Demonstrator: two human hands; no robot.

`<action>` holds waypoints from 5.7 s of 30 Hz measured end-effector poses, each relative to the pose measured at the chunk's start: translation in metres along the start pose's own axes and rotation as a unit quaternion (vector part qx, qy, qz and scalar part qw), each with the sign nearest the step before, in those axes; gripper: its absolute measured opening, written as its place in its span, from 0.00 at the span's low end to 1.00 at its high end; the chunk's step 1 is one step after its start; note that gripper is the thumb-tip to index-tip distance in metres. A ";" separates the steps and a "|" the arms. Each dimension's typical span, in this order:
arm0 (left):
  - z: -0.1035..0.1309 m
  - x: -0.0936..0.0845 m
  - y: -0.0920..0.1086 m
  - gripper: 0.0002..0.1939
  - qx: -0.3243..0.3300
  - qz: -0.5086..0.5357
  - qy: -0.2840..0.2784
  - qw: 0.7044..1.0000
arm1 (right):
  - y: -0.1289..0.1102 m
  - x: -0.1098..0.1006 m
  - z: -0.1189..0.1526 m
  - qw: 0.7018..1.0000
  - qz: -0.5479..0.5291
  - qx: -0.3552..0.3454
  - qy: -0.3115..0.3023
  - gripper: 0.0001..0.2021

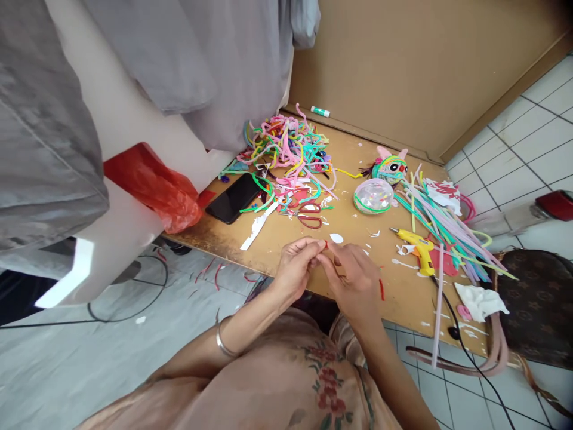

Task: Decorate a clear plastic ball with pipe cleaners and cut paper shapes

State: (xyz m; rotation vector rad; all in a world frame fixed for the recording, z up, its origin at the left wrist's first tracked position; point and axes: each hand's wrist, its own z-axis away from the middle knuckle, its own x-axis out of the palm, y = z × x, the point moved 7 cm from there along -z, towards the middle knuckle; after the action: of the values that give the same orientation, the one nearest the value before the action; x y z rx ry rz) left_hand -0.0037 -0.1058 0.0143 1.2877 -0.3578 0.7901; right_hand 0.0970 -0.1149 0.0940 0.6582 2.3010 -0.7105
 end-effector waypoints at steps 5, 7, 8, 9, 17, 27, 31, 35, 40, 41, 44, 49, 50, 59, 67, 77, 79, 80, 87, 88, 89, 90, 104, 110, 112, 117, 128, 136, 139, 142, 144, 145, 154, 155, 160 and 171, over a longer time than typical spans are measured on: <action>0.006 -0.001 0.000 0.17 0.028 -0.092 -0.043 0.994 | 0.011 -0.007 -0.003 0.996 -0.078 0.025 -0.027 0.06; 0.009 -0.001 0.003 0.19 0.048 -0.143 -0.064 0.986 | 0.017 -0.008 -0.002 0.991 -0.121 0.044 -0.040 0.05; 0.010 -0.002 0.004 0.20 0.057 -0.163 -0.073 0.982 | 0.020 -0.010 -0.002 0.989 -0.134 0.050 -0.042 0.04; 0.011 -0.003 0.006 0.20 0.066 -0.179 -0.085 0.978 | 0.021 -0.011 -0.001 0.987 -0.143 0.054 -0.043 0.04; 0.012 0.007 0.021 0.21 0.116 -0.315 -0.205 0.920 | 0.026 -0.015 0.003 0.972 -0.201 0.088 -0.078 0.02; 0.006 0.006 0.016 0.15 -0.017 -0.307 -0.217 0.927 | 0.025 -0.014 0.007 0.966 -0.226 0.040 -0.120 0.04; 0.008 0.003 0.011 0.14 -0.003 -0.201 -0.138 0.970 | 0.027 -0.018 0.010 0.976 -0.193 0.089 -0.041 0.03; 0.010 0.000 0.000 0.16 -0.006 -0.087 -0.057 0.995 | 0.012 -0.016 0.016 0.991 -0.124 0.055 0.009 0.05; 0.014 -0.001 -0.007 0.16 -0.012 -0.024 -0.021 0.999 | 0.000 -0.010 0.020 0.999 -0.022 0.000 0.040 0.05; 0.014 -0.002 -0.008 0.16 -0.014 -0.019 -0.017 1.000 | 0.000 -0.009 0.020 0.999 -0.009 -0.002 0.037 0.06; 0.015 -0.005 -0.013 0.16 -0.031 -0.011 -0.015 0.999 | 0.000 -0.008 0.018 1.000 0.010 -0.012 0.008 0.08; 0.016 -0.010 -0.009 0.16 -0.015 -0.080 -0.052 0.995 | 0.013 -0.008 0.016 0.995 -0.084 0.018 -0.048 0.06; 0.017 -0.010 -0.008 0.16 -0.011 -0.098 -0.066 0.993 | 0.016 -0.009 0.015 0.992 -0.111 0.028 -0.054 0.06; 0.016 -0.008 0.005 0.16 0.007 -0.214 -0.159 0.964 | 0.026 -0.010 0.011 0.967 -0.227 0.068 -0.091 0.03; 0.017 -0.005 0.010 0.16 0.011 -0.259 -0.165 0.952 | 0.027 -0.009 0.013 0.962 -0.235 0.071 -0.116 0.05; 0.015 -0.005 0.012 0.14 0.020 -0.293 -0.165 0.942 | 0.031 -0.006 0.013 0.954 -0.254 0.096 -0.129 0.05; 0.015 -0.004 0.013 0.14 0.026 -0.299 -0.161 0.940 | 0.030 -0.006 0.013 0.955 -0.249 0.098 -0.130 0.05; 0.014 -0.005 0.013 0.14 0.030 -0.301 -0.154 0.941 | 0.030 -0.006 0.012 0.957 -0.242 0.099 -0.130 0.05; 0.011 -0.008 0.011 0.12 0.055 -0.270 -0.089 0.957 | 0.022 -0.006 0.012 0.977 -0.166 0.064 -0.117 0.05; 0.011 -0.009 0.011 0.12 0.055 -0.266 -0.082 0.959 | 0.022 -0.006 0.013 0.980 -0.154 0.056 -0.114 0.05; 0.011 -0.009 0.010 0.12 0.054 -0.264 -0.077 0.960 | 0.021 -0.006 0.014 0.982 -0.143 0.049 -0.111 0.06; 0.011 -0.009 0.010 0.12 0.051 -0.263 -0.073 0.961 | 0.021 -0.006 0.014 0.984 -0.133 0.043 -0.108 0.06; 0.016 -0.013 -0.001 0.18 0.009 -0.194 -0.100 0.976 | 0.022 -0.008 0.016 0.984 -0.150 0.063 -0.072 0.06; 0.019 -0.013 0.000 0.19 -0.006 -0.198 -0.118 0.973 | 0.024 -0.008 0.016 0.976 -0.191 0.083 -0.062 0.07; 0.020 -0.012 0.001 0.20 -0.004 -0.208 -0.120 0.971 | 0.025 -0.008 0.016 0.974 -0.197 0.088 -0.065 0.07; 0.019 -0.009 0.007 0.14 0.011 -0.249 -0.122 0.961 | 0.023 -0.009 0.016 0.972 -0.205 0.087 -0.073 0.07; 0.023 -0.009 -0.009 0.06 0.017 -0.132 -0.002 0.991 | -0.004 -0.006 0.031 0.998 0.018 0.014 0.063 0.10; 0.018 -0.010 -0.028 0.11 -0.041 0.001 0.055 0.998 | -0.023 0.000 0.030 0.977 0.203 -0.054 0.037 0.04; 0.016 -0.011 -0.034 0.10 -0.061 0.003 0.048 0.997 | -0.021 0.003 0.031 0.971 0.231 -0.061 0.026 0.08; 0.017 -0.012 -0.040 0.09 -0.076 -0.021 0.037 0.996 | -0.016 0.005 0.031 0.971 0.229 -0.067 0.004 0.14; 0.018 -0.013 -0.044 0.10 -0.090 -0.033 0.024 0.995 | -0.011 0.005 0.031 0.976 0.210 -0.062 -0.006 0.16; 0.019 -0.013 -0.045 0.10 -0.093 -0.041 0.016 0.995 | -0.008 0.004 0.031 0.979 0.194 -0.056 -0.010 0.16; 0.019 -0.008 -0.016 0.21 0.065 -0.286 -0.116 0.949 | 0.023 -0.004 0.029 0.997 -0.037 0.014 -0.065 0.12; 0.018 -0.007 -0.015 0.20 0.057 -0.296 -0.139 0.943 | 0.023 -0.005 0.029 0.996 -0.045 0.003 -0.072 0.11; 0.014 -0.005 -0.014 0.21 -0.046 -0.278 -0.223 0.933 | 0.014 -0.009 0.028 0.989 -0.073 -0.059 -0.111 0.07; 0.015 -0.003 -0.010 0.19 -0.085 -0.251 -0.285 0.921 | 0.007 -0.017 0.027 0.979 -0.120 -0.076 -0.149 0.08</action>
State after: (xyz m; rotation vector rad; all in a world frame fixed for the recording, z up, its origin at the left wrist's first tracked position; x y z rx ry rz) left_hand 0.0039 -0.1219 0.0090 1.3487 -0.5171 -0.0648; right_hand 0.1243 -0.1314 0.0856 0.1891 2.1456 -0.6822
